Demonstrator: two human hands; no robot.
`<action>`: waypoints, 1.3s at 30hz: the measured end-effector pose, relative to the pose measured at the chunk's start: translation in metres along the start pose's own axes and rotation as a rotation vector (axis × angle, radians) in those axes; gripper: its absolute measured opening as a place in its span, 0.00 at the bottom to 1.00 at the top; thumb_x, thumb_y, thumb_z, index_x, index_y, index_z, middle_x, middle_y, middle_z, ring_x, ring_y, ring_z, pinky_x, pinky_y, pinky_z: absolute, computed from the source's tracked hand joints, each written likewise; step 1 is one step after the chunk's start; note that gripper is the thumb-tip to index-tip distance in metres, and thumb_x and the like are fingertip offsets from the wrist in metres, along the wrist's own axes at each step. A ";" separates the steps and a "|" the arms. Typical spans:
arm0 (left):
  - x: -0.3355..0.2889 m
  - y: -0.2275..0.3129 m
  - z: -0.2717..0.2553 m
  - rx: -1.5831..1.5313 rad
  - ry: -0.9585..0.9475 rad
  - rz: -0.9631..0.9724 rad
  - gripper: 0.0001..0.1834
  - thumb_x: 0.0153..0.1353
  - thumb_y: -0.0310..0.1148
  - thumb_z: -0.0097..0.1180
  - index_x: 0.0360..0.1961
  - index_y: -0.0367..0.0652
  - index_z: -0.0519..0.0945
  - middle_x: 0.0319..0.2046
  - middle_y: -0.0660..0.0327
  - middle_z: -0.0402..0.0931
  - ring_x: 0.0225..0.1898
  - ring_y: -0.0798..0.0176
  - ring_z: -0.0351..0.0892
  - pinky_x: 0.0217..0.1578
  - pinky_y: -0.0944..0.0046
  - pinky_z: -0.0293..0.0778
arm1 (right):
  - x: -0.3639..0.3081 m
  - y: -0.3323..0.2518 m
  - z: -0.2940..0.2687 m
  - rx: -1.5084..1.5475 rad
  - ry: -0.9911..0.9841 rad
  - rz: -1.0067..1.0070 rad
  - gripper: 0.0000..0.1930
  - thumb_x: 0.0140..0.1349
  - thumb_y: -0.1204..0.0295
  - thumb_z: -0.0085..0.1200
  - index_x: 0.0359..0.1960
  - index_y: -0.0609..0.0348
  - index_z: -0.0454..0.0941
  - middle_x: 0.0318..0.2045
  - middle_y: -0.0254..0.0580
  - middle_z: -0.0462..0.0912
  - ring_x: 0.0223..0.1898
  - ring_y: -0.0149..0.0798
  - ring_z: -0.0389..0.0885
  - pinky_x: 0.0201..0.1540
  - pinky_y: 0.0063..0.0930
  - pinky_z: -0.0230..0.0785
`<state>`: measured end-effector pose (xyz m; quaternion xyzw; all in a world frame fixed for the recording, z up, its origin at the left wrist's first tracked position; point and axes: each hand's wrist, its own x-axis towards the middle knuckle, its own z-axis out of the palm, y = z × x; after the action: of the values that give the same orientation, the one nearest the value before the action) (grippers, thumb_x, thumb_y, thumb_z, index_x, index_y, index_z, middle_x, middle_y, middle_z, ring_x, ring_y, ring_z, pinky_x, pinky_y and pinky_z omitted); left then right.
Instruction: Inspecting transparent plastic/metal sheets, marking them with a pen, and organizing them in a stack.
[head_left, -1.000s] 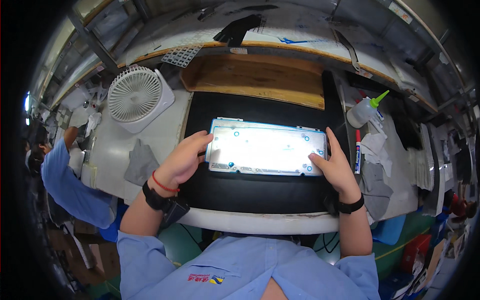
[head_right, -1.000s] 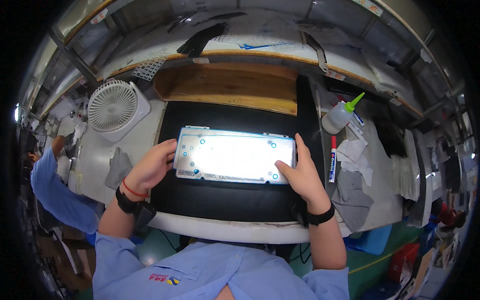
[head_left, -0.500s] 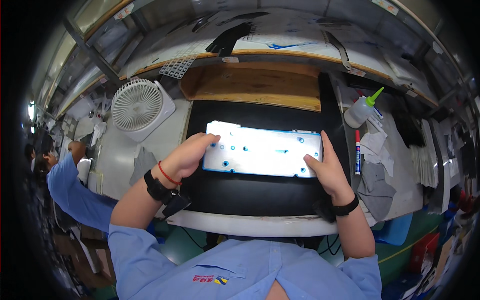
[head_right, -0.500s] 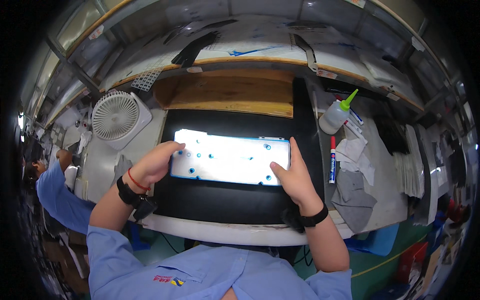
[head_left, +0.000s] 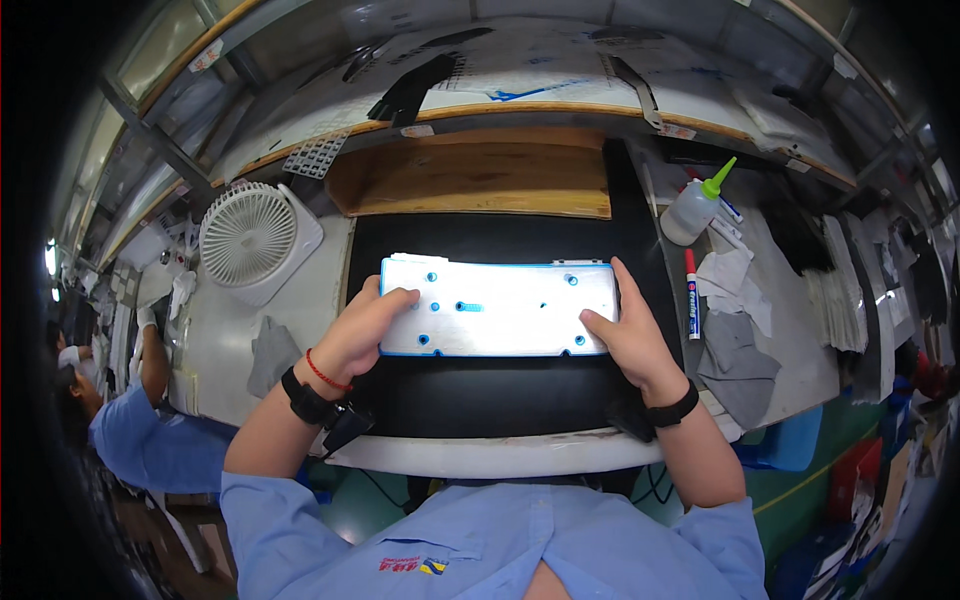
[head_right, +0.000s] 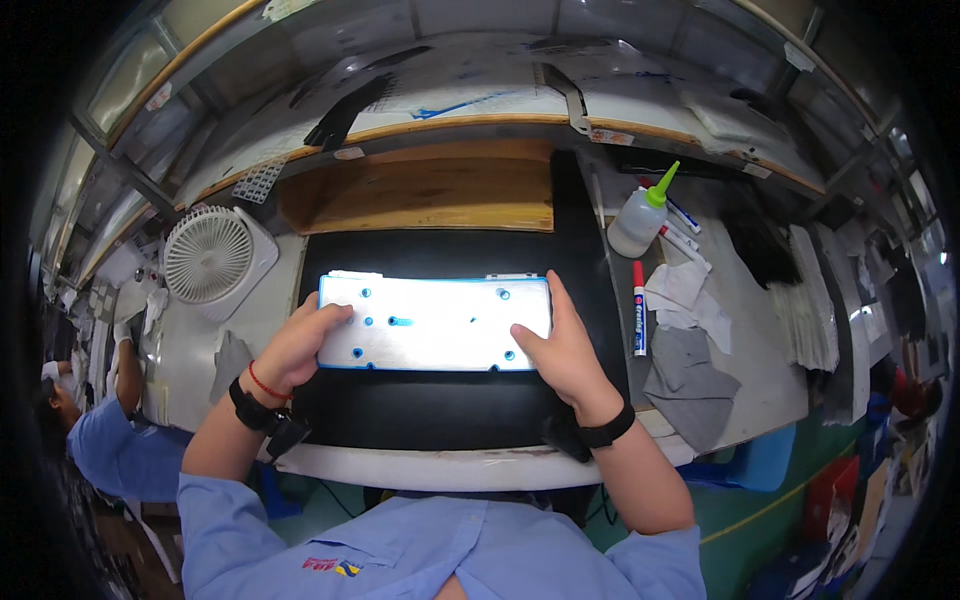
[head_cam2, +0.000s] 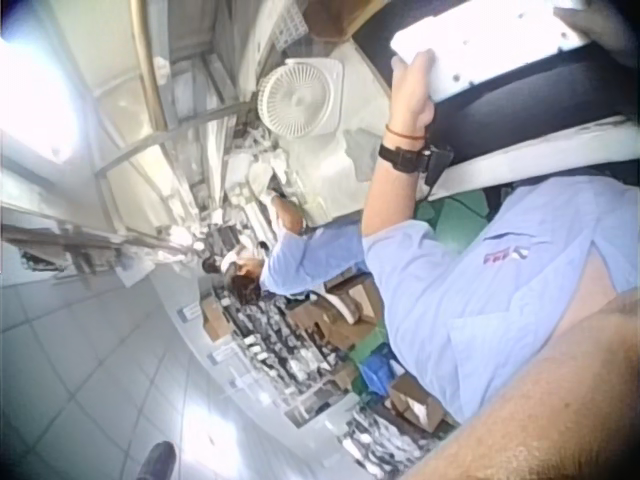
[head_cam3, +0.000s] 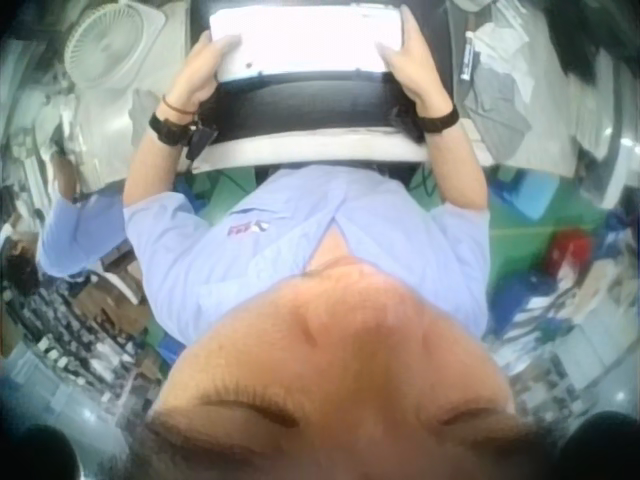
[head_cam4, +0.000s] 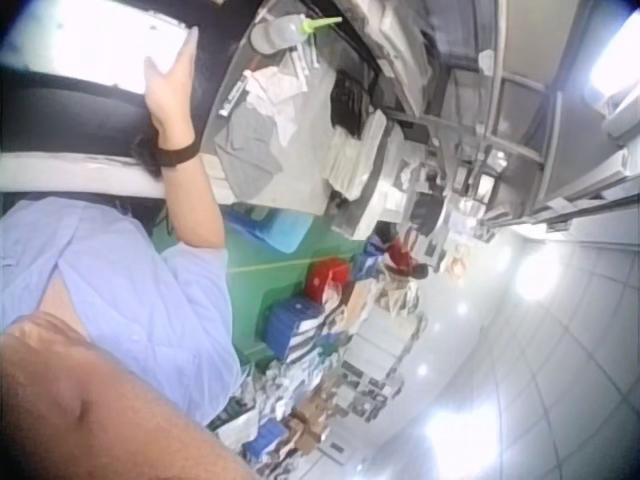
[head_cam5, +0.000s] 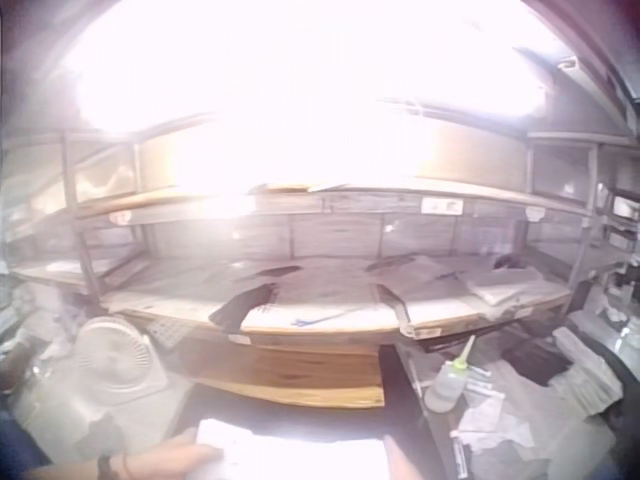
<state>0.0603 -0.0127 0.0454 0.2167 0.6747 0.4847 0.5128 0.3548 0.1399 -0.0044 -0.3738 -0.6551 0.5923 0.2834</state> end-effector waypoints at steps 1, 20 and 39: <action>0.001 -0.002 -0.002 -0.014 -0.023 0.028 0.23 0.63 0.31 0.50 0.58 0.35 0.64 0.51 0.53 0.73 0.51 0.58 0.76 0.51 0.55 0.75 | 0.000 -0.002 0.000 -0.002 0.001 0.001 0.41 0.57 0.80 0.57 0.70 0.70 0.46 0.64 0.60 0.61 0.64 0.46 0.65 0.65 0.32 0.57; 0.003 -0.049 -0.004 -0.067 -0.061 0.726 0.34 0.53 0.20 0.63 0.59 0.43 0.59 0.51 0.58 0.69 0.53 0.63 0.71 0.57 0.61 0.67 | 0.002 -0.019 -0.003 0.246 -0.006 -0.005 0.40 0.53 0.81 0.63 0.67 0.66 0.54 0.56 0.47 0.71 0.57 0.38 0.72 0.59 0.31 0.65; 0.026 -0.048 -0.005 0.164 0.160 0.555 0.27 0.68 0.49 0.51 0.54 0.34 0.73 0.50 0.57 0.77 0.49 0.61 0.75 0.53 0.62 0.68 | 0.019 -0.010 -0.005 -0.248 0.050 -0.210 0.34 0.43 0.68 0.73 0.48 0.69 0.66 0.39 0.51 0.80 0.43 0.39 0.81 0.46 0.30 0.72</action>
<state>0.0554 -0.0151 -0.0089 0.3947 0.6648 0.5656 0.2870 0.3470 0.1585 0.0047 -0.3501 -0.7514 0.4644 0.3119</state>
